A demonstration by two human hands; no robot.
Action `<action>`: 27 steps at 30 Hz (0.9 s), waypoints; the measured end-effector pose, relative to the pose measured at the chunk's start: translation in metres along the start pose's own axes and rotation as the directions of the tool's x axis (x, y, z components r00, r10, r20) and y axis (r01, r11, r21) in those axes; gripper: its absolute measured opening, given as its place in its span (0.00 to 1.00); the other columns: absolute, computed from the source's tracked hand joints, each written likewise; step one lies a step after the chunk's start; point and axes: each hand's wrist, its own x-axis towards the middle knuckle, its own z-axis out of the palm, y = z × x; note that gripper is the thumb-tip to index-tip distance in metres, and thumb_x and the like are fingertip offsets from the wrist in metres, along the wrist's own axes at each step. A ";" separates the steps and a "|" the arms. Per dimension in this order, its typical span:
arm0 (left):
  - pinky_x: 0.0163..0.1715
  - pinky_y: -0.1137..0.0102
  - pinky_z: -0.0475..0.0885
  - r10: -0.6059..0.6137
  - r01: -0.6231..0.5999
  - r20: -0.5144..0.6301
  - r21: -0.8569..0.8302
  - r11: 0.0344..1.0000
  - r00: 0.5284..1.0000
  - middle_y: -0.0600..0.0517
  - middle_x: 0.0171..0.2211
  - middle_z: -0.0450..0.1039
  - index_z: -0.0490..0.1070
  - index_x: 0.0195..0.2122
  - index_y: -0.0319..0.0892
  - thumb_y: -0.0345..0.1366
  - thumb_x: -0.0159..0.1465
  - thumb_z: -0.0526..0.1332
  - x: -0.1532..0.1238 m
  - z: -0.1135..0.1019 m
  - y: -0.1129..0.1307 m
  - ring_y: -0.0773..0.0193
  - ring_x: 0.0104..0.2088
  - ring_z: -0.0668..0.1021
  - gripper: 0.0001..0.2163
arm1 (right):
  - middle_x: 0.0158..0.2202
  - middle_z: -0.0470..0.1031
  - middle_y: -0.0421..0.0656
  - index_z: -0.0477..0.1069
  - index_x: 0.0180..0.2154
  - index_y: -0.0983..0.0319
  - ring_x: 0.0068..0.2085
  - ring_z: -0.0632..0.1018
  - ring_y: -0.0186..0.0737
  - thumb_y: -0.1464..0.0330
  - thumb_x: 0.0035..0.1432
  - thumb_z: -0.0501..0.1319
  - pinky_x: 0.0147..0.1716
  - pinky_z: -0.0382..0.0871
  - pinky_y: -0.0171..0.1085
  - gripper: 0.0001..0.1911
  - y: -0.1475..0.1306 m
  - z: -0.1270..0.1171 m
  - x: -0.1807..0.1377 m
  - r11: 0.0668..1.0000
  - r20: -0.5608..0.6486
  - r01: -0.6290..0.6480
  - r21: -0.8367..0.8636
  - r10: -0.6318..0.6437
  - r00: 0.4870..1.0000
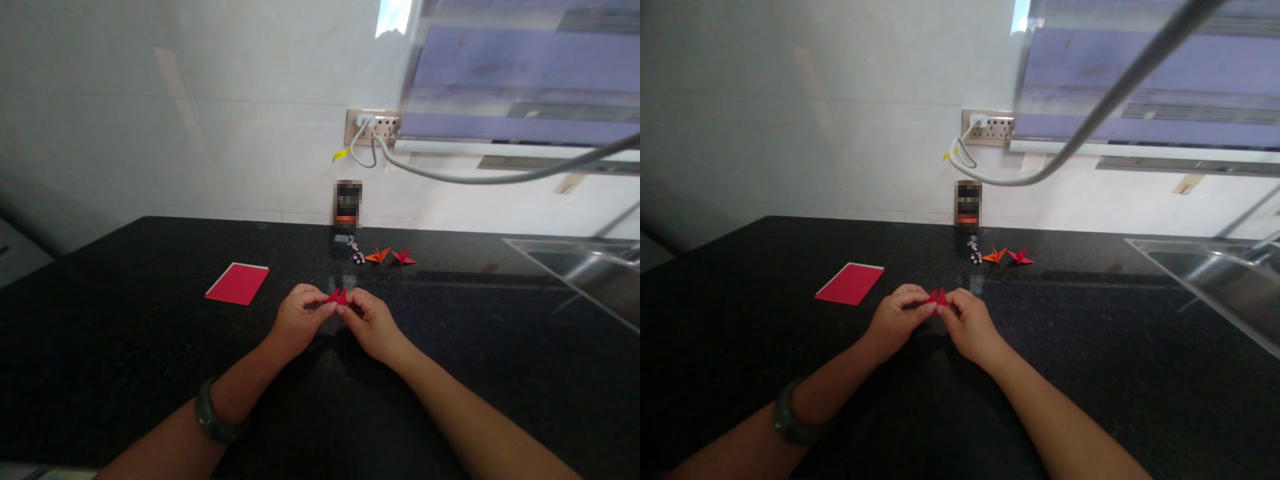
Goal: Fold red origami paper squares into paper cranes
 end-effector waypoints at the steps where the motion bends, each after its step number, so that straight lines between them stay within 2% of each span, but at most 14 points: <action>1: 0.28 0.72 0.69 -0.011 0.011 0.028 0.005 1.000 1.000 0.50 0.27 0.74 0.76 0.26 0.40 0.38 0.51 0.63 0.000 0.000 0.001 0.64 0.29 0.74 0.07 | 0.22 0.65 0.39 0.68 0.26 0.62 0.25 0.67 0.33 0.71 0.54 0.56 0.26 0.61 0.32 0.05 0.000 0.001 0.000 1.000 0.006 -0.005 -0.001 0.005 1.000; 4: 0.23 0.74 0.66 -0.075 0.074 0.089 0.016 0.997 0.993 0.53 0.21 0.73 0.75 0.25 0.39 0.38 0.53 0.60 -0.002 -0.001 0.004 0.67 0.23 0.72 0.08 | 0.22 0.65 0.38 0.67 0.26 0.62 0.25 0.66 0.33 0.70 0.54 0.56 0.25 0.60 0.31 0.06 0.001 0.002 -0.001 0.999 0.037 -0.041 0.007 0.041 0.998; 8: 0.20 0.76 0.63 -0.083 0.084 0.074 -0.003 0.996 0.994 0.54 0.18 0.72 0.74 0.23 0.39 0.37 0.53 0.60 -0.005 -0.001 0.009 0.69 0.20 0.70 0.08 | 0.19 0.63 0.37 0.63 0.22 0.62 0.23 0.65 0.31 0.70 0.54 0.55 0.22 0.59 0.31 0.09 -0.001 0.002 -0.002 0.995 0.053 -0.086 0.040 0.084 0.995; 12: 0.20 0.76 0.62 -0.062 0.065 0.083 -0.035 0.997 0.995 0.55 0.16 0.70 0.74 0.21 0.39 0.38 0.53 0.61 -0.007 -0.002 0.012 0.69 0.19 0.69 0.09 | 0.18 0.61 0.36 0.60 0.20 0.62 0.22 0.63 0.30 0.69 0.52 0.56 0.21 0.58 0.30 0.11 -0.006 0.000 -0.001 0.992 0.043 -0.091 0.083 0.087 0.995; 15: 0.21 0.76 0.63 -0.057 0.060 0.078 -0.044 0.997 0.995 0.54 0.17 0.71 0.74 0.22 0.39 0.37 0.53 0.60 -0.005 -0.002 0.012 0.69 0.20 0.70 0.08 | 0.18 0.60 0.36 0.61 0.19 0.62 0.21 0.62 0.30 0.67 0.52 0.57 0.20 0.58 0.30 0.12 -0.006 0.000 0.000 0.979 0.038 -0.143 0.142 0.139 0.990; 19: 0.26 0.74 0.68 0.004 -0.005 -0.024 -0.013 1.000 1.000 0.51 0.23 0.73 0.76 0.24 0.40 0.37 0.50 0.63 -0.001 -0.002 0.008 0.66 0.26 0.74 0.06 | 0.19 0.64 0.37 0.66 0.23 0.62 0.21 0.66 0.32 0.66 0.53 0.55 0.22 0.60 0.31 0.09 0.001 0.001 0.000 0.972 0.036 -0.189 0.143 0.186 0.982; 21: 0.27 0.72 0.69 -0.042 0.040 -0.039 -0.030 0.999 0.998 0.50 0.26 0.75 0.77 0.28 0.39 0.37 0.51 0.62 0.000 -0.002 0.006 0.64 0.27 0.74 0.08 | 0.20 0.65 0.38 0.68 0.25 0.62 0.22 0.67 0.32 0.66 0.55 0.54 0.23 0.61 0.32 0.09 0.004 0.001 0.000 0.984 0.014 -0.155 0.091 0.154 0.988; 27: 0.31 0.71 0.71 -0.217 0.240 0.110 -0.298 0.924 0.970 0.49 0.32 0.78 0.74 0.39 0.38 0.40 0.52 0.62 -0.002 0.003 0.004 0.63 0.30 0.77 0.15 | 0.21 0.66 0.40 0.69 0.25 0.62 0.25 0.69 0.34 0.69 0.57 0.51 0.27 0.62 0.33 0.12 0.000 -0.003 0.001 0.999 0.007 -0.027 -0.043 0.027 1.000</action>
